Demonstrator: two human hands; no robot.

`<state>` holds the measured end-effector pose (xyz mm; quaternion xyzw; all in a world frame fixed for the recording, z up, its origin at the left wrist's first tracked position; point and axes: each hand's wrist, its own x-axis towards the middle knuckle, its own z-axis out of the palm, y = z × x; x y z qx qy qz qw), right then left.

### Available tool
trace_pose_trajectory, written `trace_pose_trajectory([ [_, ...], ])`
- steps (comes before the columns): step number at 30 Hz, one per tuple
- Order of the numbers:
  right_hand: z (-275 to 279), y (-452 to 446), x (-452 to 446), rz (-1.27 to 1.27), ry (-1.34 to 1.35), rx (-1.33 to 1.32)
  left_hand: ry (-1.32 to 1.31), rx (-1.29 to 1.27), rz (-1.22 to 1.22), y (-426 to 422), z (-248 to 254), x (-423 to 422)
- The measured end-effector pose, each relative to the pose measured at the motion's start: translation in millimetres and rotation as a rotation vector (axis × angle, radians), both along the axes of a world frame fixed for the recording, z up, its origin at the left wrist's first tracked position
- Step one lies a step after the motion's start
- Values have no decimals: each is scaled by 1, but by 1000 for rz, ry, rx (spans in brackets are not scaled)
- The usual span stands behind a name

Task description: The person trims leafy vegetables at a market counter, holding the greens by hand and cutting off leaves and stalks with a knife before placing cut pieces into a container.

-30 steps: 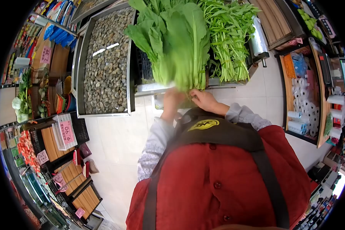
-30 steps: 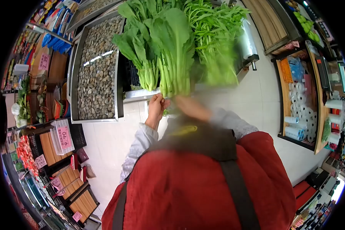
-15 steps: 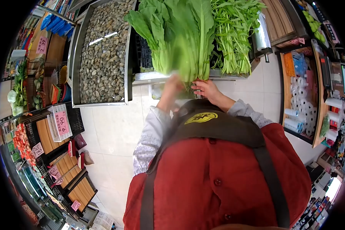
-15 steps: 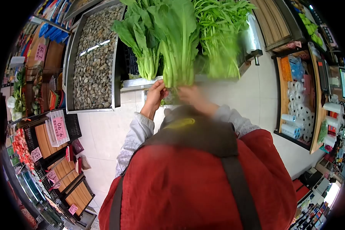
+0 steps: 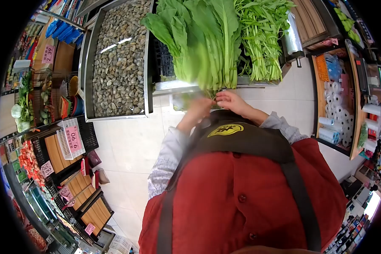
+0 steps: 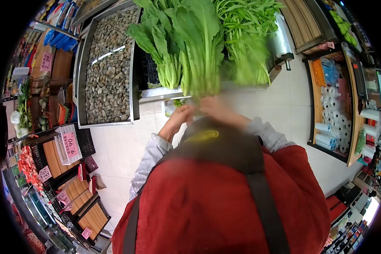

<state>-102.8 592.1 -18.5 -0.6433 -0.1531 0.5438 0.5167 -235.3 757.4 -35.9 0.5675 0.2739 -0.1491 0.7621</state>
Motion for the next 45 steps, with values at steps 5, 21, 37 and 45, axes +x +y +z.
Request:
trace_pose_trajectory([
  [5, 10, 13, -8, 165, -164, 133, -112, -230, 76, 3, 40, -5],
  [21, 72, 79, -28, 185, 92, 446, -408, -1170, 50, 15, 105, -42],
  [37, 121, 106, -79, 614, -547, 562, -723, -1611, -148, 12, 149, -32],
  [45, 69, 86, -50, 234, 268, 418, -707, -1340, 213, 30, 141, -28],
])
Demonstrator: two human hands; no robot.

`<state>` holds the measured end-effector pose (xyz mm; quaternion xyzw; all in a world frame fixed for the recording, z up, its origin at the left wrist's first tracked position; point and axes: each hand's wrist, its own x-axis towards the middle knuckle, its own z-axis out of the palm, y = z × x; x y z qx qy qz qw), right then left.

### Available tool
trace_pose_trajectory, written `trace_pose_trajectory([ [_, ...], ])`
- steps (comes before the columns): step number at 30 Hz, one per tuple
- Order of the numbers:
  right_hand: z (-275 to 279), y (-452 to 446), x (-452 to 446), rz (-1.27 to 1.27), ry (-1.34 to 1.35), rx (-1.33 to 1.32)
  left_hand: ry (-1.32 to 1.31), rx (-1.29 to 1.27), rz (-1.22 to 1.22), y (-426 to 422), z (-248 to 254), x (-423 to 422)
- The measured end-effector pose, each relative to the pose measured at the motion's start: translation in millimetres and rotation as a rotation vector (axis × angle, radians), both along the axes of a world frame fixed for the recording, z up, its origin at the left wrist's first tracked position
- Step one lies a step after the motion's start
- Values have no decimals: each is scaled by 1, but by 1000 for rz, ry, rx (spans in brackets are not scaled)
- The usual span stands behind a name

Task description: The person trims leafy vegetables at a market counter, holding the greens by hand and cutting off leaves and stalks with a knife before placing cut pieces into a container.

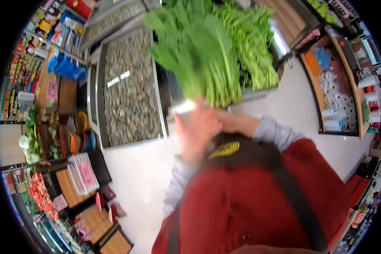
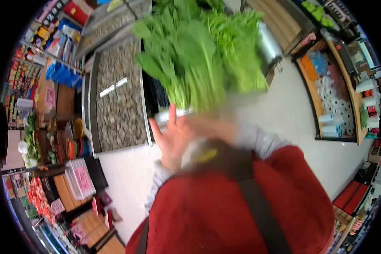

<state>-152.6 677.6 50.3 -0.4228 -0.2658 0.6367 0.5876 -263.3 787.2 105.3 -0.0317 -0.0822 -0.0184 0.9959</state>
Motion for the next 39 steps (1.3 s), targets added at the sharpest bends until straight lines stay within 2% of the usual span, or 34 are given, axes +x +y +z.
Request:
trace_pose_trajectory([
  [1, 2, 4, -4, -27, -14, 5, 127, -130, 10, -10, 5, 0],
  [2, 7, 6, -6, -56, -66, 17, 119, -70, -20, -12, -6, 3],
  [3, 10, 9, -8, -77, -100, 30, 160, -143, -41, -15, 2, 7],
  [4, 13, 14, -6, -95, -135, 40, 33, -107, -66, -12, -16, 12],
  [6, 23, 18, -1, -116, -180, 58, 82, 311, 15, -8, 7, 22],
  [8, 32, 21, 5, -124, -219, 97, 49, 348, 117, 1, 5, 30],
  [10, 38, 20, 8, -134, -284, 144, 8, 339, 117, 5, 9, 33],
  [12, 43, 14, 11, -156, -369, 182, 80, 307, 186, 4, 13, 36],
  [14, 46, 5, 14, -183, -453, 206, 51, 395, 227, 1, 13, 40],
  [16, 47, -10, 12, -223, -564, 204, 84, 608, 333, -5, 23, 45],
  [20, 49, -34, 2, -308, -745, 142, 72, 702, 403, -11, 21, 53],
  [24, 75, -38, 4, -314, -873, -31, 205, 1110, 534, -9, 8, 58],
  [26, 111, -39, 5, -246, -990, -199, 205, 1014, 494, -11, 7, 55],
  [27, 90, -35, 6, -253, -1080, -129, 157, 1031, 528, -10, -5, 59],
  [28, 92, -32, 8, -204, -998, -70, 159, 1071, 534, -14, 1, 60],
  [32, 90, -36, 5, -230, -1002, 57, 170, 1058, 535, -14, 6, 61],
  [35, 78, -44, 13, -248, -963, 81, 232, 1053, 538, -22, 5, 59],
  [37, 74, -55, 22, -244, -954, 50, 395, 1126, 548, -23, 0, 59],
  [38, 75, -64, 31, -143, -967, -53, 407, 1127, 546, -20, -6, 60],
  [39, 76, -72, 38, -175, -966, -119, 496, 1112, 541, -16, -15, 59],
])
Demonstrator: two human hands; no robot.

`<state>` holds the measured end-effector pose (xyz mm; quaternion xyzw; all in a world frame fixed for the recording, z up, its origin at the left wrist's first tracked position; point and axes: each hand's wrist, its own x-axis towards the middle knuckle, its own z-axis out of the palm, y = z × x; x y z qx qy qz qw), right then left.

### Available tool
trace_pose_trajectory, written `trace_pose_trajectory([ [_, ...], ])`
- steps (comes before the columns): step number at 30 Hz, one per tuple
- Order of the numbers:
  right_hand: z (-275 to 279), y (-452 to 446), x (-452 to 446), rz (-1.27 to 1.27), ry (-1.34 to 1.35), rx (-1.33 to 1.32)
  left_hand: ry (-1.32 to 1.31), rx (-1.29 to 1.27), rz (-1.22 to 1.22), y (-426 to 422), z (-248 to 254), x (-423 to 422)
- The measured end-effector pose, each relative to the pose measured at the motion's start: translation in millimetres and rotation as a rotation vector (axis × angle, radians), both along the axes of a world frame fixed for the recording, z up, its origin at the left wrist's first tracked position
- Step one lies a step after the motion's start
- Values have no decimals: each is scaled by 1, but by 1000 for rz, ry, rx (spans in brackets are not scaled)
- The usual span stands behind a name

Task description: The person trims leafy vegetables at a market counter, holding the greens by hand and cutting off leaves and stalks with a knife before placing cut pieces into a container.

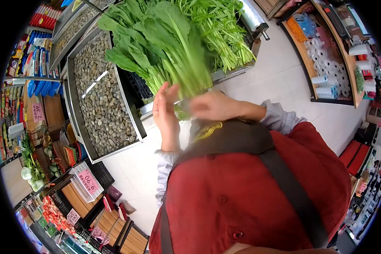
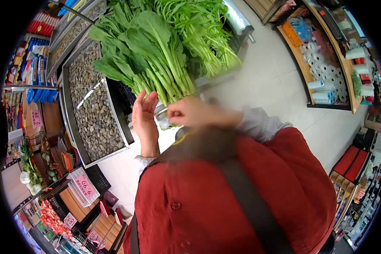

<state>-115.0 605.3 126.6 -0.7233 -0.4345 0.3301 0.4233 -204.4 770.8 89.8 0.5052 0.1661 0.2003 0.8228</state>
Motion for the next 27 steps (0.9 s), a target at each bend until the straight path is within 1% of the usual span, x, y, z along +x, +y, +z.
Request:
trace_pose_trajectory([
  [1, -1, -9, 7, -56, 4, -42, 67, -30, 45, 1, -4, 0],
  [2, -14, -17, 16, -125, 7, -11, 153, -82, 98, 2, -7, 2],
  [3, -31, -26, 24, -193, 11, 20, 165, -83, 105, 2, -13, 4],
  [4, -39, -33, 31, -293, 19, 33, 253, -61, 119, 3, -24, 6],
  [5, -46, -37, 41, -334, 46, -54, 340, -39, 133, 5, -34, 8],
  [6, -52, -40, 48, -368, 26, -68, 384, 24, 85, 7, -38, 12],
  [7, -57, -42, 54, -402, 4, -81, 392, 25, 90, 7, -43, 16],
  [9, -64, -38, 60, -415, -34, -83, 452, 112, 19, 5, -49, 24],
  [11, -65, -29, 61, -429, -75, -85, 460, 128, 5, 3, -53, 31],
  [13, -65, -17, 62, -440, -239, -168, 468, 162, 14, 2, -56, 36],
  [14, -66, -11, 62, -436, -239, -166, 469, 162, 19, 1, -57, 38],
  [16, -72, 0, 61, -429, -462, -230, 469, 199, 2, 0, -61, 42],
  [17, -77, 4, 61, -422, -464, -228, 468, 197, 9, 0, -63, 44],
  [19, -84, 11, 62, -426, -549, -187, 460, 239, -4, 0, -66, 47],
  [20, -87, 13, 62, -417, -551, -187, 462, 277, -21, 0, -68, 47],
  [22, -86, 18, 61, -431, -615, -276, 462, 282, -19, 1, -71, 47],
  [23, -85, 19, 61, -427, -621, -274, 461, 291, -25, 2, -72, 47],
  [25, -79, 20, 59, -483, -535, -312, 463, 301, -24, 4, -72, 44],
  [26, -76, 19, 58, -481, -542, -310, 457, 296, -43, 5, -71, 42],
  [27, -70, 16, 56, -513, -442, -265, 451, 291, -64, 7, -72, 41],
])
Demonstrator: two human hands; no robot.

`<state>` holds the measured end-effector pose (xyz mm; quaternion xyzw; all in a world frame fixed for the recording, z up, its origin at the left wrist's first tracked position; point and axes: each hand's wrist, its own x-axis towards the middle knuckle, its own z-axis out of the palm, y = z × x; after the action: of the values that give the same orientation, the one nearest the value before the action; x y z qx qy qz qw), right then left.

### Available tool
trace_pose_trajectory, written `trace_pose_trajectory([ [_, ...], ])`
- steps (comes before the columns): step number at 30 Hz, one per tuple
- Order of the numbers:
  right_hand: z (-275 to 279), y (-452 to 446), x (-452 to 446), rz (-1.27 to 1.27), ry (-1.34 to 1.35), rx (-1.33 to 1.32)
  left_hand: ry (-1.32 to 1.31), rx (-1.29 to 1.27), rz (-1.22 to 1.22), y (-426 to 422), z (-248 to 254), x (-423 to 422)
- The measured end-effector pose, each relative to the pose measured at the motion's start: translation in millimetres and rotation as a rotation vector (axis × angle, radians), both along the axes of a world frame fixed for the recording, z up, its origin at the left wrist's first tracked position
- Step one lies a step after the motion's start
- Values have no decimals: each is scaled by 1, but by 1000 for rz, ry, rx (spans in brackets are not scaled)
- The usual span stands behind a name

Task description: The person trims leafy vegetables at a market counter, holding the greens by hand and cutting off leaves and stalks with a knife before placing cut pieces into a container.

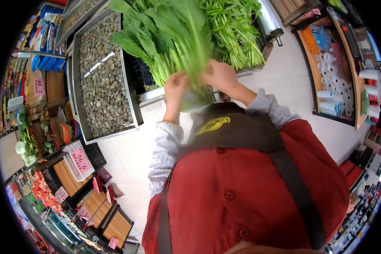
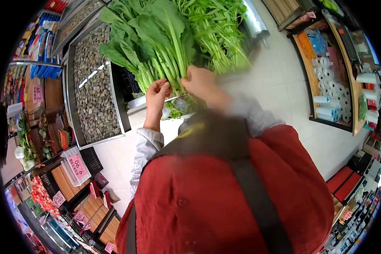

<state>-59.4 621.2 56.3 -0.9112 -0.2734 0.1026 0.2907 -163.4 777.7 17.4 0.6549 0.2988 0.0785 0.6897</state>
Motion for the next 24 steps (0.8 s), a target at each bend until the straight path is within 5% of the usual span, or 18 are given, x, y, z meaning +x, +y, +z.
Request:
trace_pose_trajectory([
  [2, -6, -8, 2, -27, 74, 74, 13, 14, -6, 3, -3, -2],
  [8, 5, -17, -3, -162, 886, 824, -25, -40, -15, 10, 3, -10],
  [24, 47, -39, -23, 190, 1027, 859, -260, -116, 22, 10, 37, -41],
])
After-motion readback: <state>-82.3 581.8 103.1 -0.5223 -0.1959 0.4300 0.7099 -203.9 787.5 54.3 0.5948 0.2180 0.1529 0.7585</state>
